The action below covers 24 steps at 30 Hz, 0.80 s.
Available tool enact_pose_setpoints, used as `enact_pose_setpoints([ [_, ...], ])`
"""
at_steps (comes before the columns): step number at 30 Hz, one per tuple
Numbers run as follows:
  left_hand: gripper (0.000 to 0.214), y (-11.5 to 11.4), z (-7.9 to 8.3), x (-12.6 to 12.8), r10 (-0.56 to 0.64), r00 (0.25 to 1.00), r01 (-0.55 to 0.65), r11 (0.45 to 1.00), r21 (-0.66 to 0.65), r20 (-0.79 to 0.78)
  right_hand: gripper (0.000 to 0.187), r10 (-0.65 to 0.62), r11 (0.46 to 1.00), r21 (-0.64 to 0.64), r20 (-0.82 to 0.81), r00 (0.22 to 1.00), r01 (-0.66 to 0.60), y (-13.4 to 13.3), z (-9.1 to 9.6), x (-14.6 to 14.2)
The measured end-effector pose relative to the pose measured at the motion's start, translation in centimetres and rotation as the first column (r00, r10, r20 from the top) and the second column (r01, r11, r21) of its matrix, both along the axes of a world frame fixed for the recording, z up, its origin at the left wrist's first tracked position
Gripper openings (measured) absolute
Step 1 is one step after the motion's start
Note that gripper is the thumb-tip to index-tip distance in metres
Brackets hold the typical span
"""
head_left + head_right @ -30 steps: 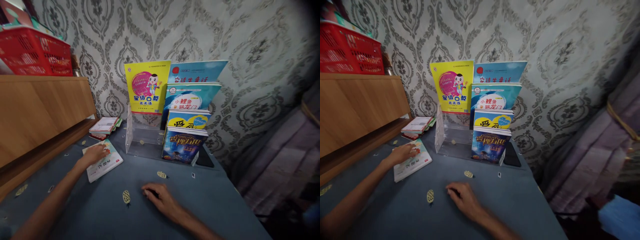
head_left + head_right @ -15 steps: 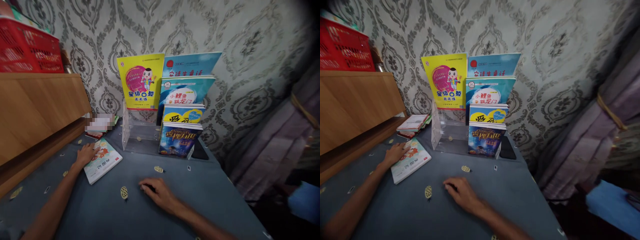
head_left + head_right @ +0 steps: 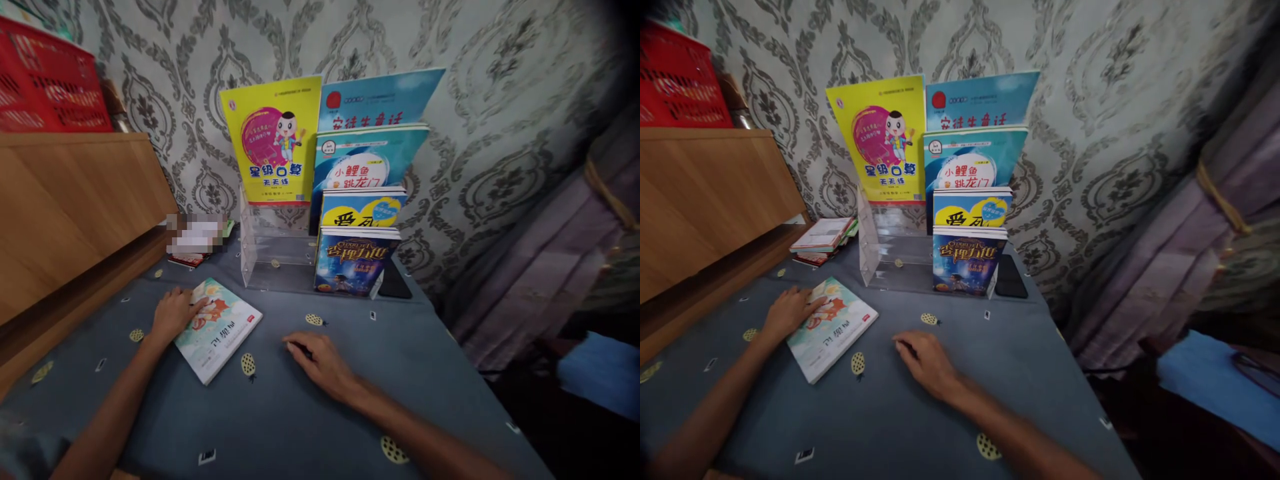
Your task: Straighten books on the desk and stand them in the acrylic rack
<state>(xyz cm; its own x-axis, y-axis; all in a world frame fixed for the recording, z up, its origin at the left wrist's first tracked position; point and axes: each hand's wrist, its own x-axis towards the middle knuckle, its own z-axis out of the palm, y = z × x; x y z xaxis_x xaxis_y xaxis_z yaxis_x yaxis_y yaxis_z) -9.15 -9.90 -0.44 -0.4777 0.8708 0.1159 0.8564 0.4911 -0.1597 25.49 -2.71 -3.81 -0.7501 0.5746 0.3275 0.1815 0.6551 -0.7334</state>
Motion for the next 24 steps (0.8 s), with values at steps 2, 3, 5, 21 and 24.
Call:
enact_pose_setpoints([
  [2, 0.062, -0.4, 0.4, 0.9, -0.02, 1.0, 0.02, 1.0, -0.009, 0.003, 0.028, -0.023, 0.997, 0.07, -0.028, 0.999, 0.025, 0.1, -0.3, 0.3],
  [3, 0.062, -0.6, 0.6, 1.5, -0.026, 1.0, 0.026, 0.999, -0.019, 0.007, 0.028, -0.033, 0.994, 0.1, -0.042, 0.999, 0.037, 0.2, -0.4, 0.4],
  [5, 0.061, -0.9, 1.1, 2.7, -0.031, 0.999, 0.032, 0.998, -0.049, 0.019, 0.027, -0.06, 0.988, 0.141, -0.065, 0.996, 0.069, 0.4, -0.6, 0.9],
  [21, 0.039, 0.3, 3.2, 14.9, -0.303, 0.921, 0.357, 0.909, -0.215, 0.246, 0.027, -0.235, 0.951, 0.195, -0.049, 0.971, 0.24, 2.3, -1.3, 2.7],
  [24, 0.035, 1.1, 4.8, 15.0, -0.362, 0.901, 0.418, 0.872, -0.254, 0.24, 0.027, -0.187, 0.954, 0.232, -0.043, 0.981, 0.192, 2.4, -0.4, 3.4],
])
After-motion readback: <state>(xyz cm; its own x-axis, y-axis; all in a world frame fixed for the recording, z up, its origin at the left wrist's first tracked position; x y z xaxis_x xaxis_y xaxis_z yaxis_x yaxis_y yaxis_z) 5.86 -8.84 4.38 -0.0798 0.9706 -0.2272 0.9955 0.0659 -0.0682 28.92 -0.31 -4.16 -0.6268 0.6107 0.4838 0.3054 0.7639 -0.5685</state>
